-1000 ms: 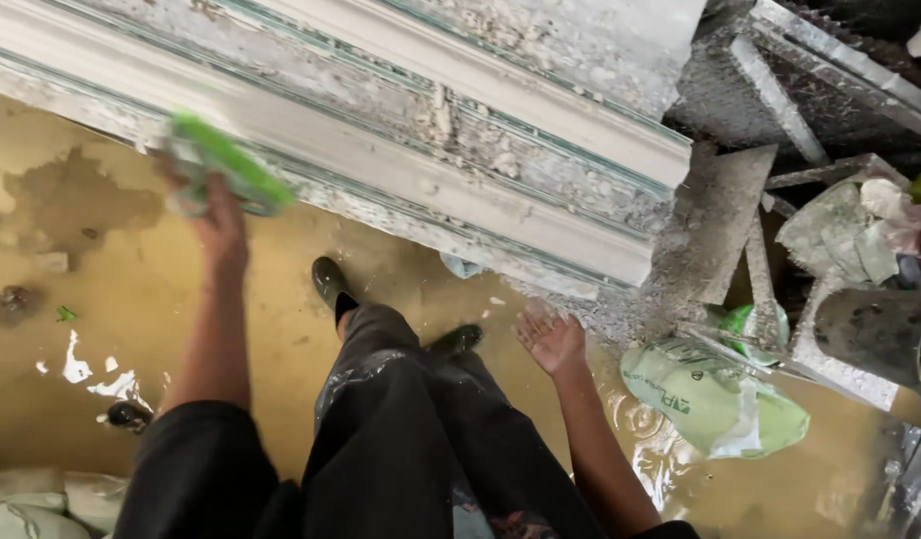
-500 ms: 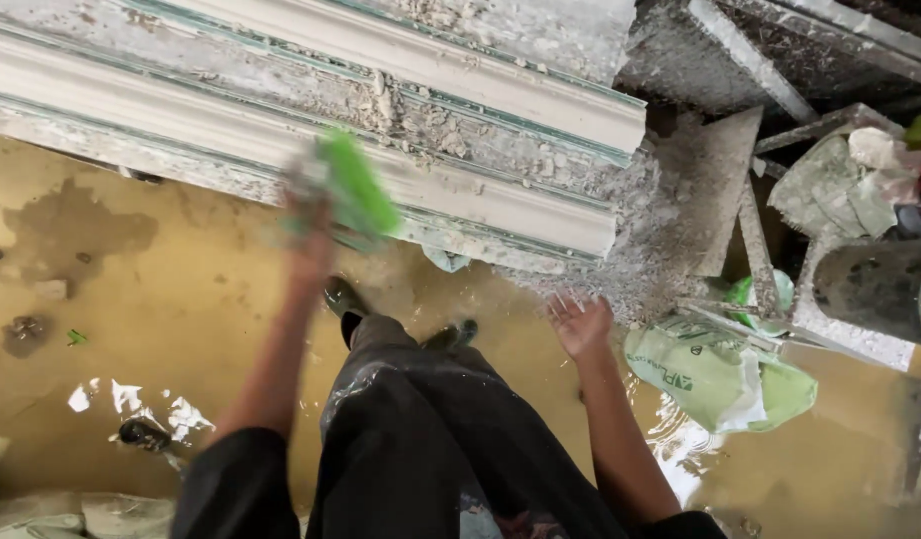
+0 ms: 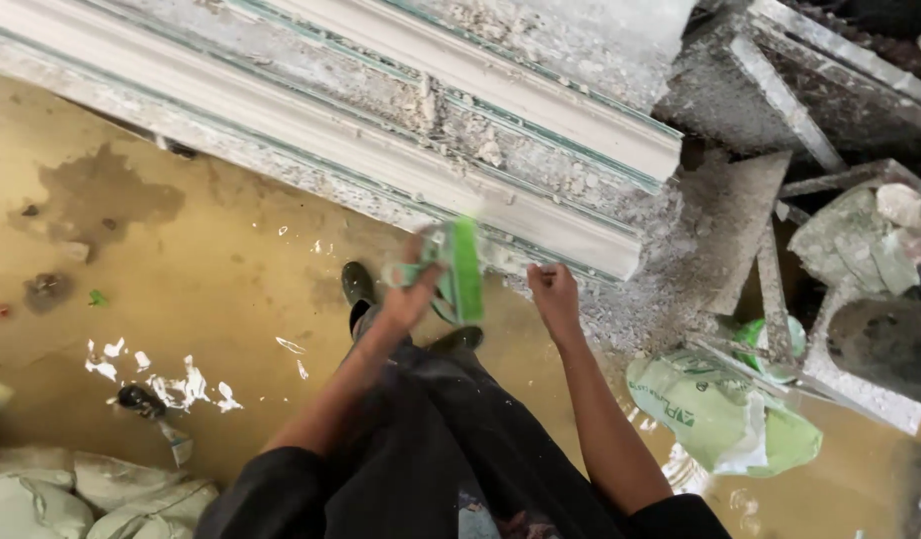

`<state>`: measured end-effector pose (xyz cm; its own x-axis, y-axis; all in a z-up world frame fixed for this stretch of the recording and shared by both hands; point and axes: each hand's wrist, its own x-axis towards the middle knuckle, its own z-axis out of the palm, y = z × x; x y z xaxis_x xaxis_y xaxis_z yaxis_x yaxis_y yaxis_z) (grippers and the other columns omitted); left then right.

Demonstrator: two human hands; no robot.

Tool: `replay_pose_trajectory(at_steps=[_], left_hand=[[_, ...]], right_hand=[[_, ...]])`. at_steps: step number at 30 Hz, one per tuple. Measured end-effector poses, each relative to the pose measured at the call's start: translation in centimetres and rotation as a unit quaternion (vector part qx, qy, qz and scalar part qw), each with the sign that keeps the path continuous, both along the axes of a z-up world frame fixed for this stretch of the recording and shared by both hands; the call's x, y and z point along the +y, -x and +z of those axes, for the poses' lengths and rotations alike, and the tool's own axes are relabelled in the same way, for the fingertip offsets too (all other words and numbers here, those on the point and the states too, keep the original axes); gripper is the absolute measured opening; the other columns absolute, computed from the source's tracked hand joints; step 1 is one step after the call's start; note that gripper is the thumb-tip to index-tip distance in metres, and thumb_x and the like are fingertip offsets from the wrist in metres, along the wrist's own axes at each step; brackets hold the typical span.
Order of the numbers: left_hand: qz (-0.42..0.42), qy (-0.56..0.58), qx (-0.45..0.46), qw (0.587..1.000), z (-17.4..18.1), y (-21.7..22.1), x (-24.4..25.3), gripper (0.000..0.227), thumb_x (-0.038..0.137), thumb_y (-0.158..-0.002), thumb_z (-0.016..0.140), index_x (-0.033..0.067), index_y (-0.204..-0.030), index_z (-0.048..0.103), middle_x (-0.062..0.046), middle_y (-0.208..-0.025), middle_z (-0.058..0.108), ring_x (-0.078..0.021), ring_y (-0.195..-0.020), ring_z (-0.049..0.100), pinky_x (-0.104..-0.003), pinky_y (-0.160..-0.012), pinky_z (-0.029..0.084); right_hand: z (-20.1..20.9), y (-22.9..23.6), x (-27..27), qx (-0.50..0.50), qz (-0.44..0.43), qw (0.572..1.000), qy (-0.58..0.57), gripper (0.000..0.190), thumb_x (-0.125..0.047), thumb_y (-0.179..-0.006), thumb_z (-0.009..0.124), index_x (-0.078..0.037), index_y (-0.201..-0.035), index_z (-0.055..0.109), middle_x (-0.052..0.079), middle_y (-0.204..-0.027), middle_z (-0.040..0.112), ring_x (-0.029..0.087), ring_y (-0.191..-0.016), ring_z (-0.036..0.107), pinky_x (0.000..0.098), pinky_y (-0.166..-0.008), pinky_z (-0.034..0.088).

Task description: Scraping and brushing excess material from decorative plaster molding pieces to finish them.

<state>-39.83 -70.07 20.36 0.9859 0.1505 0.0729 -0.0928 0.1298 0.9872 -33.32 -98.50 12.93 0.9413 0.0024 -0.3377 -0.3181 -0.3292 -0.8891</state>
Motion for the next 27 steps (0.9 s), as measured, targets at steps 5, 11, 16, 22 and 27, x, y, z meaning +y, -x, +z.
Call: replay_pose_trajectory(at_steps=[5,11,16,22,27], left_hand=[[0.117,0.071,0.155,0.978,7.1,-0.3,10.5,0.059,0.009,-0.099,0.049,0.0106,-0.154,0.027,-0.009,-0.135,0.052,-0.0203,-0.104,0.06,-0.04,-0.075,0.057],[0.214,0.041,0.099,0.971,1.9,2.5,14.7,0.059,0.009,-0.106,0.051,0.007,-0.16,0.026,-0.015,-0.145,0.047,-0.0208,-0.127,0.049,-0.033,-0.105,0.046],[0.169,0.03,0.083,0.982,2.5,2.1,17.3,0.059,0.01,-0.107,0.051,0.0056,-0.159,0.025,-0.017,-0.154,0.044,-0.0233,-0.137,0.045,-0.034,-0.114,0.039],[0.174,0.03,0.129,0.976,5.2,2.2,21.6,0.062,0.015,-0.105,0.055,0.0074,-0.159,0.025,-0.016,-0.147,0.051,-0.0206,-0.12,0.053,-0.033,-0.095,0.048],[0.178,0.019,0.135,0.975,4.5,2.7,23.6,0.063,0.017,-0.105,0.053,0.0086,-0.159,0.022,-0.014,-0.144,0.051,-0.0158,-0.108,0.057,-0.028,-0.077,0.054]], right_hand=[[0.2,-2.9,5.7,-0.131,0.104,0.97,0.174,0.035,-0.032,-0.101,0.071,0.002,-0.099,0.062,0.01,-0.079,0.07,0.026,-0.071,0.069,0.0387,-0.068,0.055],[5.9,-5.2,15.1,-0.269,0.227,0.897,0.266,0.031,-0.026,-0.105,0.057,-0.01,-0.131,0.066,0.012,-0.12,0.066,0.036,-0.113,0.062,0.0471,-0.096,0.052],[7.4,-10.0,18.9,-0.371,0.376,0.771,0.356,0.034,-0.02,-0.096,0.061,-0.026,-0.127,0.072,0.006,-0.142,0.061,0.033,-0.138,0.049,0.0479,-0.11,0.041],[6.4,-13.2,19.1,-0.403,0.484,0.709,0.318,0.028,-0.027,-0.095,0.065,-0.032,-0.12,0.076,0.001,-0.142,0.061,0.03,-0.141,0.047,0.0451,-0.114,0.042],[6.1,-12.6,19.4,-0.392,0.488,0.716,0.308,0.023,-0.025,-0.097,0.061,-0.027,-0.114,0.078,0.0,-0.141,0.062,0.028,-0.142,0.049,0.0421,-0.114,0.043]])
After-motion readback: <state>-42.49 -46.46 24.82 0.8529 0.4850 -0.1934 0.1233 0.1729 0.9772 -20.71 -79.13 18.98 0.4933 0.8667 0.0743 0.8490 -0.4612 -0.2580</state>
